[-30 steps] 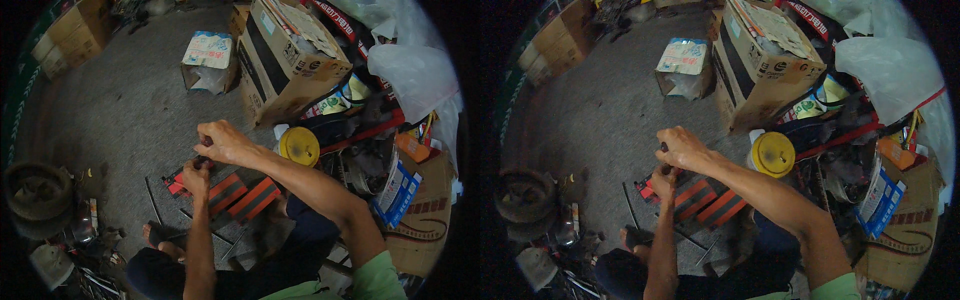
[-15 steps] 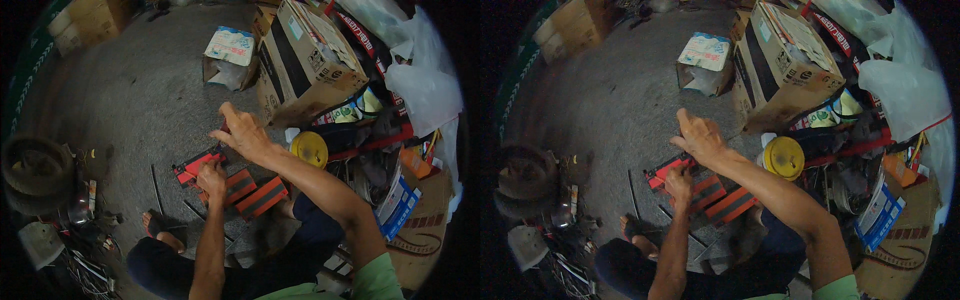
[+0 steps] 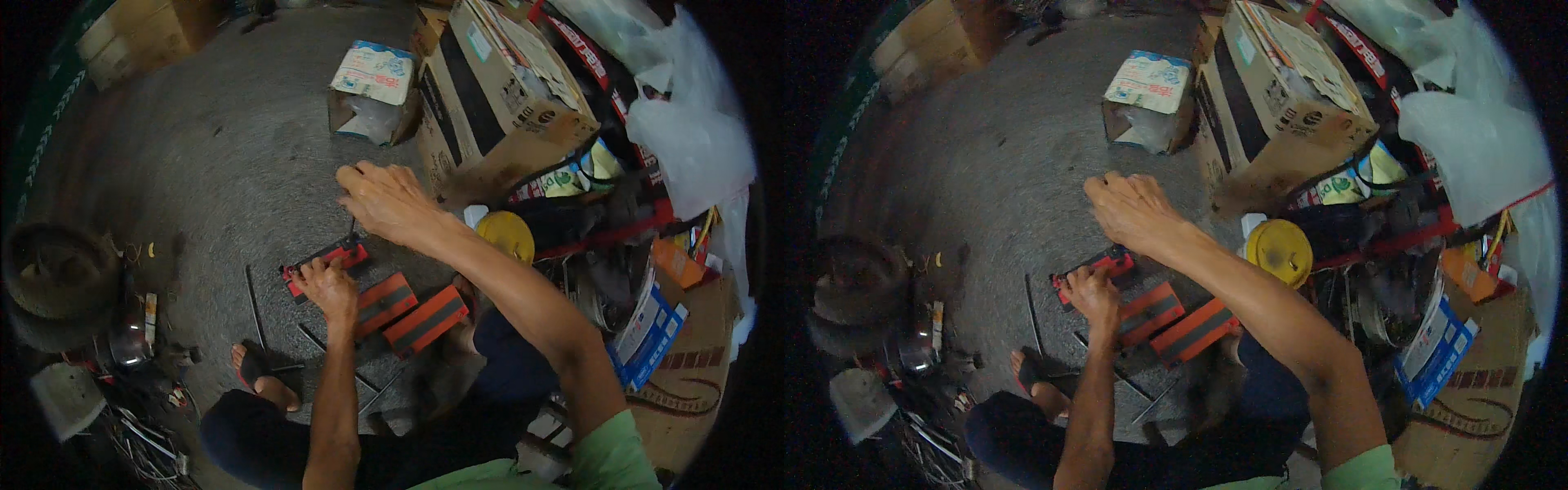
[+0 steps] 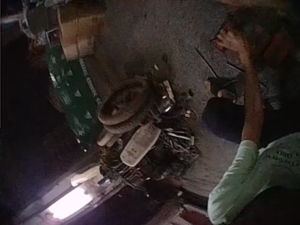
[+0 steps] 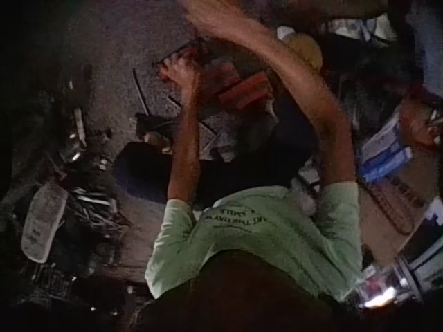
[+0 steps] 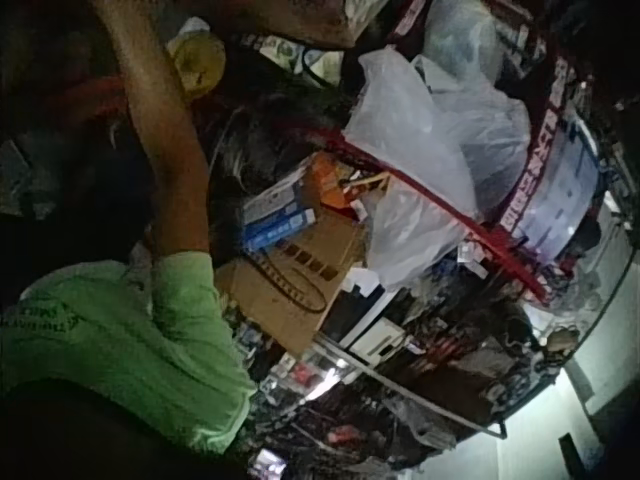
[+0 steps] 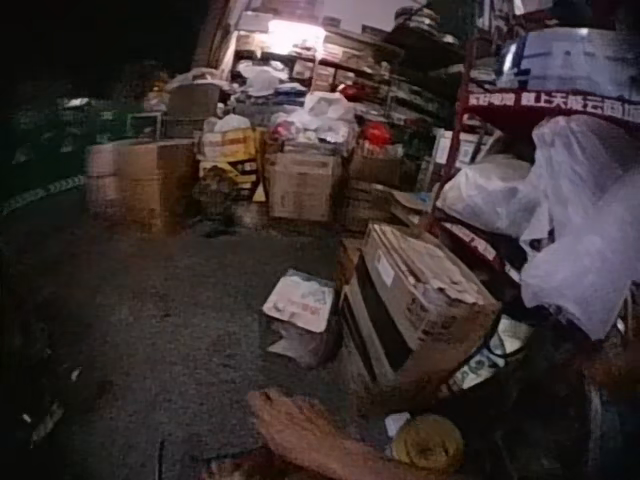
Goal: The person sits on the floor and uses a metal rod and a screwdriver to pry open and adjust the terminals of several red and black rectangular batteries. The person repeatedly taps the batteries and manipulates the internal components with the tools.
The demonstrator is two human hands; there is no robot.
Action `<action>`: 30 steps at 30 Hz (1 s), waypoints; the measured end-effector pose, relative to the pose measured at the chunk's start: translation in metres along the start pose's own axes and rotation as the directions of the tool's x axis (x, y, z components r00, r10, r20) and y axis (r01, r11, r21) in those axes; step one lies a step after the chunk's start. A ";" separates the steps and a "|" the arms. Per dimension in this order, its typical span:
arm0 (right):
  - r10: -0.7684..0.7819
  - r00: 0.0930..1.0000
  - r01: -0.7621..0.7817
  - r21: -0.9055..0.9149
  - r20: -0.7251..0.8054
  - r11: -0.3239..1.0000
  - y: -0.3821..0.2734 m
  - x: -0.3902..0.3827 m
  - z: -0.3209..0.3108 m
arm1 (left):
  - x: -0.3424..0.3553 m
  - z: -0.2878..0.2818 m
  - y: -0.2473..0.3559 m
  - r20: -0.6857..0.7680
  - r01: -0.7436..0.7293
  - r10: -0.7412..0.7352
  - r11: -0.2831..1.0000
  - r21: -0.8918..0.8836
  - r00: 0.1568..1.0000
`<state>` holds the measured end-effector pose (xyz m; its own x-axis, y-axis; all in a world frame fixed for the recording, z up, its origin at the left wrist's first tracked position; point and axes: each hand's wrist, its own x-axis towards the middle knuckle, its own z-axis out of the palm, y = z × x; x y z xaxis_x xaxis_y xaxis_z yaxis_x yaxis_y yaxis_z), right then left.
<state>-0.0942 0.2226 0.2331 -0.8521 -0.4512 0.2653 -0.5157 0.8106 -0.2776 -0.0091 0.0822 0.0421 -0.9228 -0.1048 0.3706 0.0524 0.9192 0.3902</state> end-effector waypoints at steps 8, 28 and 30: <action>0.013 0.999 -0.013 -0.007 0.044 1.000 -0.002 0.005 -0.009 | -0.004 -0.016 -0.018 0.069 0.091 -0.085 0.992 -0.082 0.994; 0.104 0.974 -0.110 0.018 0.202 0.994 -0.002 0.005 -0.005 | -0.089 -0.140 -0.135 0.951 -0.560 -0.266 0.818 0.134 -0.160; 0.007 1.000 -0.007 -0.059 0.001 0.998 0.005 -0.002 0.013 | -0.112 -0.113 -0.146 0.924 -0.648 -0.323 0.752 0.119 -0.205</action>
<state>-0.0962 0.2230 0.2196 -0.8560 -0.4456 0.2622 -0.5032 0.8345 -0.2246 0.1297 -0.0833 0.0389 -0.1805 0.0757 -0.9807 0.5922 0.8044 -0.0469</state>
